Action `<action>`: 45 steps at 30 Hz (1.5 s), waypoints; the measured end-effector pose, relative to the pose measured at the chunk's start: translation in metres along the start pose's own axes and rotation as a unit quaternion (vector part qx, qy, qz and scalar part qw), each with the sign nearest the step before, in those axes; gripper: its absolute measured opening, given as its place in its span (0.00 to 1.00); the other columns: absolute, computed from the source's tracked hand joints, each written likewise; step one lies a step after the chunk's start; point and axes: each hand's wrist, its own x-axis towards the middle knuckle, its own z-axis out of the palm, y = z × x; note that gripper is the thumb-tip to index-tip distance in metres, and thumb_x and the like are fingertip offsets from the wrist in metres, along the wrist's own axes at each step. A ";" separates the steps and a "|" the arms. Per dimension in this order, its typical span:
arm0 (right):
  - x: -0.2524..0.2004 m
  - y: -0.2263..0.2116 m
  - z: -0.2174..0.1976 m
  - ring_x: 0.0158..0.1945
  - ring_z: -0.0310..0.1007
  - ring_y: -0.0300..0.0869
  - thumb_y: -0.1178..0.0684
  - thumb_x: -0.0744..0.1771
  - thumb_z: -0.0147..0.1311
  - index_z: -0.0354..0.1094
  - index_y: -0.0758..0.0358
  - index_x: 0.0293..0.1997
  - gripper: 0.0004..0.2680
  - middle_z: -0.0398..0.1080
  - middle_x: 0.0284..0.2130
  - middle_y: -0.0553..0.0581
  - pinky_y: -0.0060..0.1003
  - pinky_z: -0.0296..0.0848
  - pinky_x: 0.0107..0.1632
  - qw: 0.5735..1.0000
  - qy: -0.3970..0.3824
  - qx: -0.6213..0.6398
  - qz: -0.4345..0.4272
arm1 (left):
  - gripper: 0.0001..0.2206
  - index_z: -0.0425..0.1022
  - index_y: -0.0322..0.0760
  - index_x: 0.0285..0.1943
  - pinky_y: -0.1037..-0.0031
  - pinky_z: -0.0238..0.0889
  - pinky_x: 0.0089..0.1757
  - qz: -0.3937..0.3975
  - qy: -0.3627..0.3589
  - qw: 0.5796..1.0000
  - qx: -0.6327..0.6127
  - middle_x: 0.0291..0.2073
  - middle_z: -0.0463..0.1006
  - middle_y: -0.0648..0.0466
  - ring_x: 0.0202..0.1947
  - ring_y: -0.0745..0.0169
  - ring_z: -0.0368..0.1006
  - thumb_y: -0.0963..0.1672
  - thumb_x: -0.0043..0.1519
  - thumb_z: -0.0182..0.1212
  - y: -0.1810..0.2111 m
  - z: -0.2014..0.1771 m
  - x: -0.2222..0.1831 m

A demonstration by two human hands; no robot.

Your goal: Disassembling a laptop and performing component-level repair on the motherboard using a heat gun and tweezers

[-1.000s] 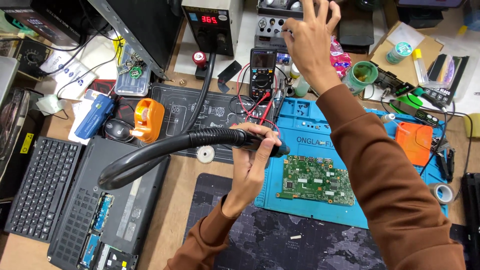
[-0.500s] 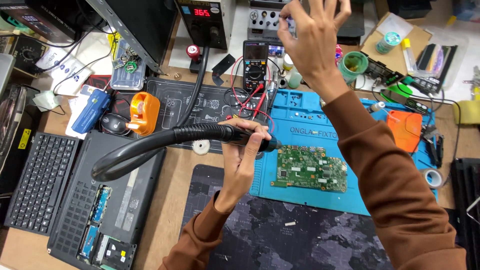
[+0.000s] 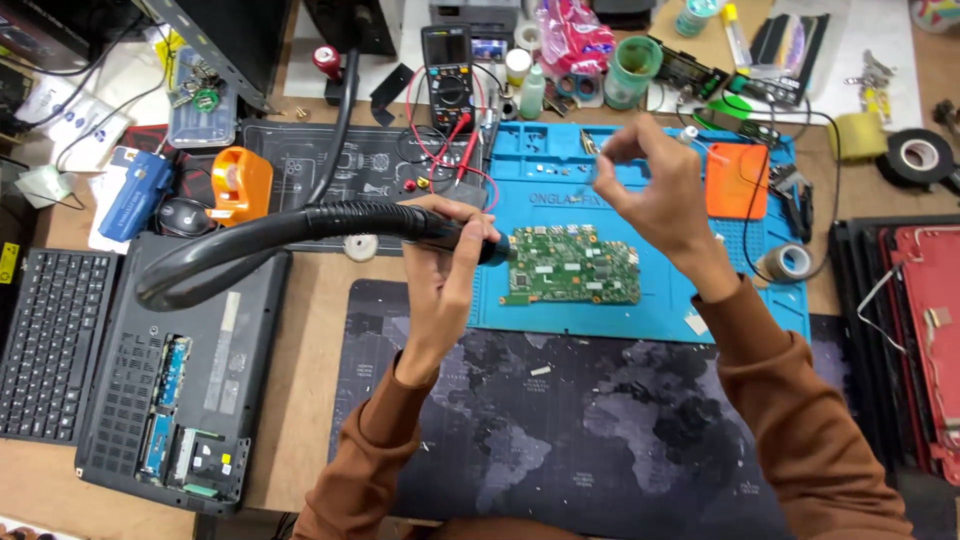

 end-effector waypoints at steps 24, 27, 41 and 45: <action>-0.106 -0.001 0.042 0.31 0.70 0.38 0.59 0.74 0.39 0.50 0.59 0.73 0.15 0.65 0.29 0.55 0.35 0.79 0.43 0.912 0.190 0.280 0.230 | 0.06 0.58 0.41 0.50 0.57 0.72 0.52 0.019 0.025 0.999 -0.005 0.31 0.68 0.54 0.33 0.59 0.75 0.40 0.71 0.51 -0.014 0.003 0.001; -0.107 -0.004 0.044 0.36 0.77 0.42 0.57 0.74 0.36 0.64 0.66 0.61 0.11 0.73 0.35 0.63 0.36 0.80 0.46 0.885 0.206 0.330 0.257 | 0.06 0.55 0.43 0.50 0.58 0.72 0.51 -0.003 0.039 0.994 -0.097 0.31 0.67 0.55 0.32 0.60 0.74 0.40 0.72 0.48 -0.007 0.009 -0.002; -0.104 -0.049 0.029 0.57 0.78 0.46 0.29 0.71 0.26 0.57 0.50 0.51 0.19 0.73 0.51 0.59 0.43 0.75 0.66 0.776 0.337 0.448 0.290 | 0.19 0.60 0.42 0.20 0.59 0.69 0.41 -0.056 -0.005 0.977 -0.204 0.12 0.62 0.53 0.17 0.55 0.68 0.41 0.68 0.53 -0.031 0.038 -0.018; -0.109 -0.045 0.035 0.59 0.77 0.47 0.26 0.69 0.24 0.58 0.52 0.51 0.22 0.73 0.52 0.61 0.44 0.73 0.69 0.770 0.320 0.468 0.292 | 0.19 0.58 0.41 0.20 0.59 0.67 0.41 -0.061 -0.010 0.972 -0.225 0.12 0.60 0.53 0.17 0.54 0.67 0.40 0.68 0.53 -0.021 0.047 -0.019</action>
